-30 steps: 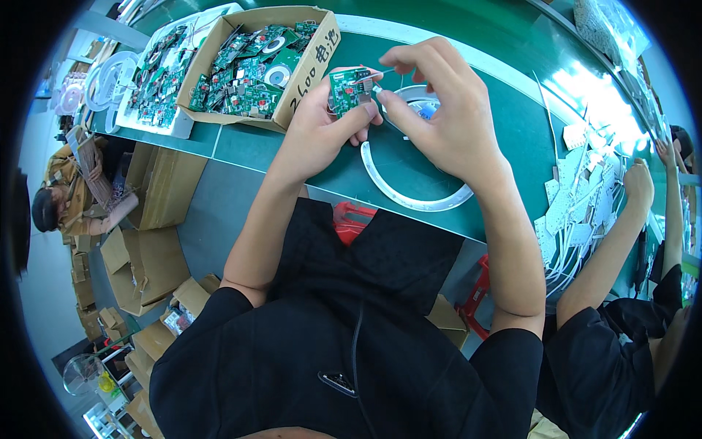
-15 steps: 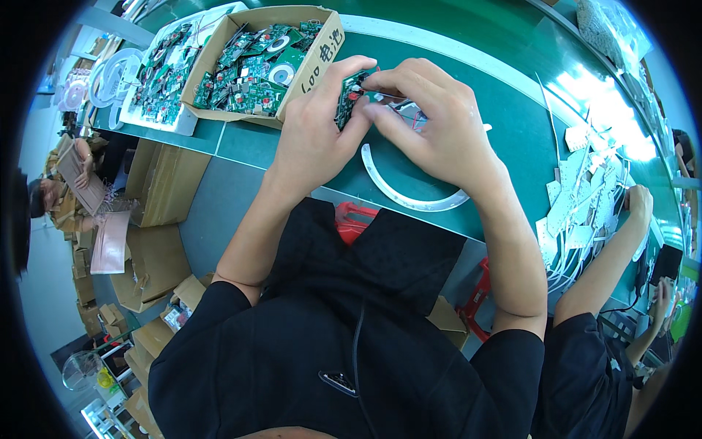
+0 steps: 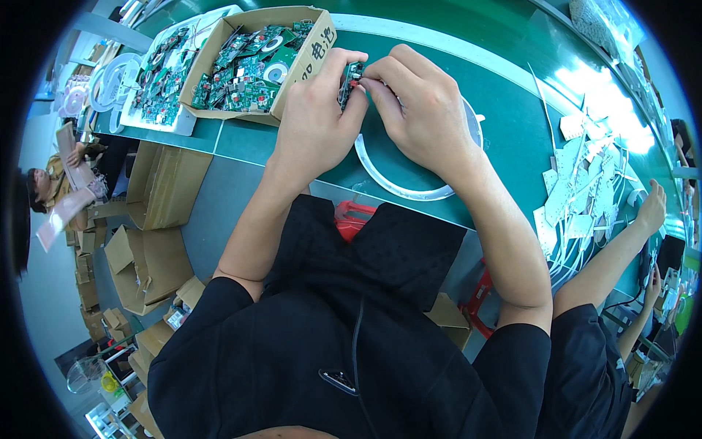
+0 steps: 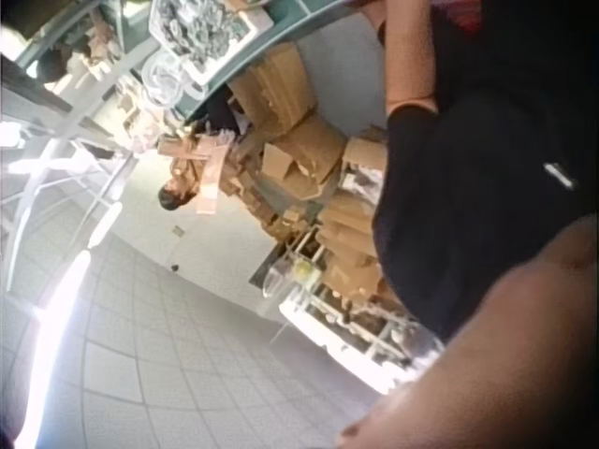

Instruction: The person assembles electronic components by hand, connecting wires to circuit boards.

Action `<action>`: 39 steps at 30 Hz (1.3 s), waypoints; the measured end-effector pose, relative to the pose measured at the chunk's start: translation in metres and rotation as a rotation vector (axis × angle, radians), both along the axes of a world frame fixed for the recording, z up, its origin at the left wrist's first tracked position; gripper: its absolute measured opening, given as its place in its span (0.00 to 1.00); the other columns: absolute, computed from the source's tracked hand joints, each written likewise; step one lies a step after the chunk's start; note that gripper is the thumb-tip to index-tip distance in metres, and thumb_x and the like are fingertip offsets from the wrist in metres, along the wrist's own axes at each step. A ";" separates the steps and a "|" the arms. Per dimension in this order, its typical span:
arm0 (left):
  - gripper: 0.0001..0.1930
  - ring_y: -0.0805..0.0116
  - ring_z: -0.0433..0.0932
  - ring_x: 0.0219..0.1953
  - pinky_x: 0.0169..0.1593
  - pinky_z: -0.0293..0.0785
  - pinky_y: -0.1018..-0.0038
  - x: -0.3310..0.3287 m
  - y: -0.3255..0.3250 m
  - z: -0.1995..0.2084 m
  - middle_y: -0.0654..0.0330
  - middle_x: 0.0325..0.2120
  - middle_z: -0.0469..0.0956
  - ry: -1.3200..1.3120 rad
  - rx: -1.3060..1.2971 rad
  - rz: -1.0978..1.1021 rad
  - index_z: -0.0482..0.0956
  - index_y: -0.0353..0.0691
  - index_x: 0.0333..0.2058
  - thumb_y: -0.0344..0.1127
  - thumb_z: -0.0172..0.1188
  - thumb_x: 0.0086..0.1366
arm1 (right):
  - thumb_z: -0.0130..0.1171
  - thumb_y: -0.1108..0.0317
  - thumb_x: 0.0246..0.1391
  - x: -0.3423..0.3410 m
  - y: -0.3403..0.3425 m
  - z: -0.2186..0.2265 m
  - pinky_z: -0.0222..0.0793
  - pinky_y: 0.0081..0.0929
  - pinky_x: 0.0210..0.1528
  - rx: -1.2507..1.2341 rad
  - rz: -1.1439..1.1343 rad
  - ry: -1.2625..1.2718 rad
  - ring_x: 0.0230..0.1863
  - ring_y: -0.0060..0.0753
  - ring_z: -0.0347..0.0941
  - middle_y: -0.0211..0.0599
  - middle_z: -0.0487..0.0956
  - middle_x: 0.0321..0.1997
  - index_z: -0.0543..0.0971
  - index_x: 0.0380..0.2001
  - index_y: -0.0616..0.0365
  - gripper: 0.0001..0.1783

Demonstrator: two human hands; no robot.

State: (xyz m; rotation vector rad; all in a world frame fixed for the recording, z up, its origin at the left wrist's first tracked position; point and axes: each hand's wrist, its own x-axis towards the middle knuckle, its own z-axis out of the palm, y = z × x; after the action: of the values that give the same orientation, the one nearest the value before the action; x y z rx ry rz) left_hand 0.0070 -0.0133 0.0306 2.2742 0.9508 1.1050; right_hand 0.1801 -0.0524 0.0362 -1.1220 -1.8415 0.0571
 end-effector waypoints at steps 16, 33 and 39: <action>0.13 0.62 0.84 0.23 0.27 0.72 0.65 -0.002 -0.018 0.012 0.50 0.21 0.78 -0.098 -0.173 0.078 0.77 0.34 0.51 0.27 0.57 0.68 | 0.68 0.78 0.55 -0.007 -0.004 -0.002 0.71 0.34 0.32 0.089 0.028 0.058 0.29 0.42 0.75 0.40 0.77 0.30 0.84 0.33 0.62 0.03; 0.11 0.49 0.83 0.21 0.26 0.79 0.59 -0.031 0.039 0.063 0.39 0.28 0.81 -0.024 -0.298 0.292 0.72 0.31 0.47 0.25 0.54 0.67 | 0.65 0.81 0.56 0.006 -0.001 0.000 0.68 0.33 0.28 0.193 -0.148 0.148 0.24 0.41 0.74 0.43 0.76 0.27 0.80 0.30 0.62 0.04; 0.14 0.70 0.81 0.19 0.22 0.75 0.75 -0.019 0.009 0.074 0.55 0.26 0.81 -0.098 -0.503 -0.025 0.72 0.35 0.54 0.27 0.57 0.71 | 0.67 0.75 0.61 0.002 0.007 -0.006 0.74 0.28 0.34 0.206 -0.029 0.148 0.30 0.34 0.78 0.37 0.80 0.33 0.83 0.36 0.61 0.02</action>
State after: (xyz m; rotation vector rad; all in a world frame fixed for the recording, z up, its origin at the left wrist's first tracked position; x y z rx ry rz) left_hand -0.0125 -0.0047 0.1045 1.8033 1.0210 0.8402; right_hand 0.1822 -0.0458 0.0297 -0.9736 -1.6586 -0.0633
